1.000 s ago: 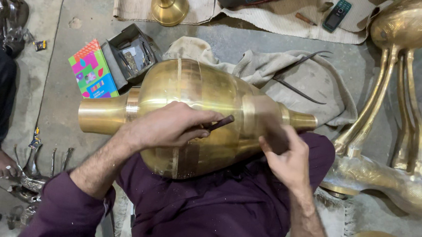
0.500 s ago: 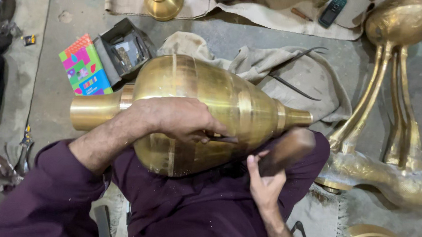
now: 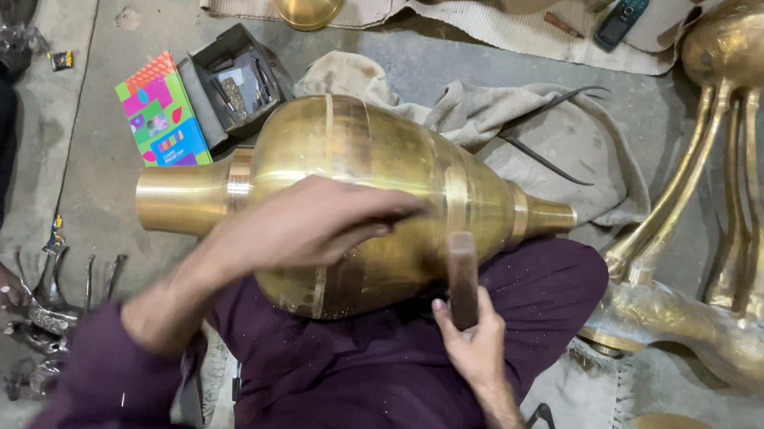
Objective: The person sits on the floor with a large brass vessel on their lap. They hold a small punch against the vessel's seam with one hand and repeatedly strike it with a wooden mallet held in the other hand, repositioning the punch and rotating the vessel to work along the joint.
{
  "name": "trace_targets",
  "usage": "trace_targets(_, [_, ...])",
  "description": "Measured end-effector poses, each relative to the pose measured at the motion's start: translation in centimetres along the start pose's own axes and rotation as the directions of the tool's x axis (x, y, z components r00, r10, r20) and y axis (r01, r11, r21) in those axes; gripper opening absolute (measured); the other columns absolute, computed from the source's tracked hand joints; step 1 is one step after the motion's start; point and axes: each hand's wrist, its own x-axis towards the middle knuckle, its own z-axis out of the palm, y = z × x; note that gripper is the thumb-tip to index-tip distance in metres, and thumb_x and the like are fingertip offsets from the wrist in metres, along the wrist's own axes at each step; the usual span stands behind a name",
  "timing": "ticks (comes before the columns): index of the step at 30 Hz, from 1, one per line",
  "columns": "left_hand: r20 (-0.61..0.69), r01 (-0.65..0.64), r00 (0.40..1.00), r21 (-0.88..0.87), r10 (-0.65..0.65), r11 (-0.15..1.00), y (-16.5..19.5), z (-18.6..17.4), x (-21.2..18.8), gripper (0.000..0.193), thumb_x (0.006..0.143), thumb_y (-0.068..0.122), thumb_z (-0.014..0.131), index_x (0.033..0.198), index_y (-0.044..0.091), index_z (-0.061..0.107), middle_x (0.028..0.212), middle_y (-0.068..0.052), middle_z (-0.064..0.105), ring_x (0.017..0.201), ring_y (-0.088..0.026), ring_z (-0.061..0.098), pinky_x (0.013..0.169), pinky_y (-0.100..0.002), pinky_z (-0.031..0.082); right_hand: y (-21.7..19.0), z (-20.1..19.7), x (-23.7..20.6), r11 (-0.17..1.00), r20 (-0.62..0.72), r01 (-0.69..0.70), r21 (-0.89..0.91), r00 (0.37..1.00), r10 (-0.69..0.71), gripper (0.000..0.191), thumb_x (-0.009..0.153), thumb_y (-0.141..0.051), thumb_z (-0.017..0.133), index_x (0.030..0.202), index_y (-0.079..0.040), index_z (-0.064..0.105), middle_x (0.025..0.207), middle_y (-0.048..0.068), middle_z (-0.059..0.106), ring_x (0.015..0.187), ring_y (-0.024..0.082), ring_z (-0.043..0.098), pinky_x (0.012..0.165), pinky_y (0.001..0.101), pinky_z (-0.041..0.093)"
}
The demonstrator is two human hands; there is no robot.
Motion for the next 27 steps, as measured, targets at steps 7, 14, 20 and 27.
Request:
trace_targets(7, [-0.503, 0.281, 0.784, -0.234, -0.364, 0.931, -0.2, 5.2, -6.2, 0.046, 0.095, 0.006, 0.072, 0.136, -0.001, 0.053, 0.108, -0.015, 0.077, 0.1, -0.021, 0.079, 0.084, -0.034, 0.066, -5.8, -5.5, 5.6, 0.758, 0.272, 0.487, -0.435, 0.873, -0.405, 0.042, 0.075, -0.013, 0.079, 0.114, -0.006, 0.065, 0.087, 0.013, 0.073, 0.073, 0.024, 0.07, 0.062, 0.0367, 0.057])
trace_targets(14, [-0.53, 0.177, 0.798, -0.247, -0.286, 0.953, -0.7, 6.7, -6.8, 0.043, 0.097, 0.002, 0.07, 0.136, -0.002, 0.052, 0.113, -0.014, 0.077, 0.106, -0.019, 0.078, 0.091, -0.031, 0.066, -14.8, -8.8, 9.9, 0.63, 0.358, 0.645, -0.433, 0.764, -0.536, 0.037, 0.083, -0.009, 0.074, 0.118, -0.006, 0.065, 0.084, 0.009, 0.072, 0.068, 0.021, 0.071, 0.06, 0.0339, 0.058])
trace_targets(20, [-0.554, 0.23, 0.791, -0.122, -0.258, 0.966, -0.7, 6.4, -6.6, 0.044, 0.095, 0.003, 0.074, 0.133, -0.002, 0.054, 0.111, -0.015, 0.076, 0.104, -0.021, 0.078, 0.088, -0.031, 0.064, -20.3, -10.0, 10.3, 0.673, 0.446, 0.73, -0.121, 0.646, -0.62, 0.031, 0.09, -0.01, 0.07, 0.118, -0.001, 0.06, 0.086, 0.006, 0.07, 0.07, 0.015, 0.073, 0.062, 0.0299, 0.058])
trace_targets(27, [-0.537, 0.321, 0.791, -0.045, -0.293, 0.946, -1.1, 7.0, -7.0, 0.032, 0.091, 0.005, 0.081, 0.118, 0.005, 0.064, 0.094, -0.014, 0.077, 0.084, -0.024, 0.079, 0.073, -0.032, 0.062, -24.5, -10.3, 10.0, 0.382, 0.594, 0.818, -0.431, 0.575, -0.563, 0.032, 0.088, -0.012, 0.07, 0.119, -0.008, 0.062, 0.083, 0.002, 0.068, 0.069, 0.013, 0.069, 0.066, 0.032, 0.057])
